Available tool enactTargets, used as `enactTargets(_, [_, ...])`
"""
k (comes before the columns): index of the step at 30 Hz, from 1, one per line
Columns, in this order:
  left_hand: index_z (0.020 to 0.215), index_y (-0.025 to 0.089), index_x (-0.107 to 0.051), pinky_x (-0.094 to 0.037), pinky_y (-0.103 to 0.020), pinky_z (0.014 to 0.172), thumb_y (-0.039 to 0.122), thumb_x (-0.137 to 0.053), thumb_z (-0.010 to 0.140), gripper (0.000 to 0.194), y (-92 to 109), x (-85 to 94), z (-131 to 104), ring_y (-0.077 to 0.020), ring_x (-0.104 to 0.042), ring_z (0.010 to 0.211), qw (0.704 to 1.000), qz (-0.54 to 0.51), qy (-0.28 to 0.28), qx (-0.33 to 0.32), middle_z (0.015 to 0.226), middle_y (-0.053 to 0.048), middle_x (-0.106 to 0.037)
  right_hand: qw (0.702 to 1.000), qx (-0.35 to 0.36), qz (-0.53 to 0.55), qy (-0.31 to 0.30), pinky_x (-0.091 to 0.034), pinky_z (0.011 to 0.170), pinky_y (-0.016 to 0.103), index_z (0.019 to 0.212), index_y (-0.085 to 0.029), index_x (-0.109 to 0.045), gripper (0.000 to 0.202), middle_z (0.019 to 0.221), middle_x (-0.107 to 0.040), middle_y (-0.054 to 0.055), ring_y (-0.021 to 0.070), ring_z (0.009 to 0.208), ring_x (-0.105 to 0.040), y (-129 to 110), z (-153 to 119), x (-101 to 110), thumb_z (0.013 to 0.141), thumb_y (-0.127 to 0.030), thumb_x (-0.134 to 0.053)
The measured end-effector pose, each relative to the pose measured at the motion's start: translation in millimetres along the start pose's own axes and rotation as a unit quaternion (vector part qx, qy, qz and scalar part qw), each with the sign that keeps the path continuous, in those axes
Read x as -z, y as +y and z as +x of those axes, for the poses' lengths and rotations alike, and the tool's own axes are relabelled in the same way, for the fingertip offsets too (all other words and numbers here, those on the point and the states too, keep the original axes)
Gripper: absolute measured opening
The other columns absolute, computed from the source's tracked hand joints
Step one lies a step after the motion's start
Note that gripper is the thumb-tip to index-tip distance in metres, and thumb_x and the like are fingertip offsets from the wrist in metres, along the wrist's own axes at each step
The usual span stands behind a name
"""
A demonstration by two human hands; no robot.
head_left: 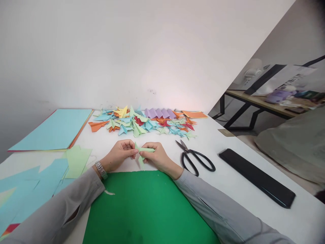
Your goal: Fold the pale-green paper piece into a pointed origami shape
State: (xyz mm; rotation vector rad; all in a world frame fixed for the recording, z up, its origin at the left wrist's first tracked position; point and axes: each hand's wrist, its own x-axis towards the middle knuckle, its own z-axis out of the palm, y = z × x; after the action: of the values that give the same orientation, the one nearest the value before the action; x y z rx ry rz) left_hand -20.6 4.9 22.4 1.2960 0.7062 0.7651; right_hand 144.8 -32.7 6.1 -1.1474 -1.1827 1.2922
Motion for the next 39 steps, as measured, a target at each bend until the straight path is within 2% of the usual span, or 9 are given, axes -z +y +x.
enactTargets(8, [0.064, 0.015, -0.058, -0.040, -0.024, 0.055, 0.036, -0.083, 0.059, 0.034, 0.1, -0.3, 0.3, -0.0095, -0.052, 0.051, 1.000, 0.016, 0.006, 0.004, 0.052, 0.002, -0.060, 1.000, 0.004, -0.006, 0.015, -0.037, 0.038, 0.020, 0.059, -0.017, -0.062, 0.013, 0.042, -0.055, -0.005, 0.0099, 0.036, -0.052, 0.7, 0.4, -0.7, 0.057, -0.025, -0.071])
enactTargets(16, [0.057, 0.015, -0.058, -0.037, -0.024, 0.051, 0.031, -0.086, 0.053, 0.032, -0.9, 1.5, 3.2, -0.0099, -0.052, 0.047, 0.999, -0.025, 0.009, 0.024, 0.047, 0.002, -0.059, 1.000, -0.006, -0.001, -0.004, -0.037, 0.037, 0.020, 0.060, -0.016, -0.064, 0.012, 0.041, -0.056, -0.004, 0.0094, 0.035, -0.050, -0.2, 0.1, -1.2, 0.056, -0.025, -0.072])
enactTargets(26, [0.057, 0.014, -0.057, -0.040, -0.023, 0.052, 0.028, -0.087, 0.051, 0.033, -2.1, 1.3, 4.2, -0.0098, -0.054, 0.048, 0.998, -0.058, 0.018, 0.034, 0.047, 0.001, -0.060, 1.000, -0.001, 0.018, 0.000, -0.037, 0.038, 0.020, 0.061, -0.016, -0.063, 0.018, 0.042, -0.055, -0.005, 0.0095, 0.035, -0.051, 2.3, 1.5, -0.6, 0.056, -0.029, -0.075])
enactTargets(32, [0.059, 0.015, -0.050, -0.041, -0.022, 0.050, 0.021, -0.089, 0.048, 0.040, -0.6, -0.4, 4.0, -0.0087, -0.055, 0.046, 0.996, -0.084, 0.034, 0.021, 0.051, 0.005, -0.058, 1.000, -0.005, 0.016, 0.004, -0.038, 0.039, 0.021, 0.060, -0.017, -0.062, 0.019, 0.042, -0.055, -0.005, 0.0098, 0.036, -0.051, -1.1, 0.1, -1.4, 0.055, -0.029, -0.076])
enactTargets(39, [0.058, 0.017, -0.044, -0.039, -0.021, 0.046, 0.024, -0.087, 0.051, 0.045, 0.4, -1.0, 4.6, -0.0079, -0.052, 0.042, 0.996, -0.084, 0.018, 0.026, 0.048, 0.006, -0.053, 0.999, -0.008, 0.031, -0.001, -0.037, 0.038, 0.020, 0.060, -0.016, -0.062, 0.020, 0.041, -0.054, -0.005, 0.0095, 0.035, -0.050, 0.7, 1.4, -0.4, 0.055, -0.029, -0.076])
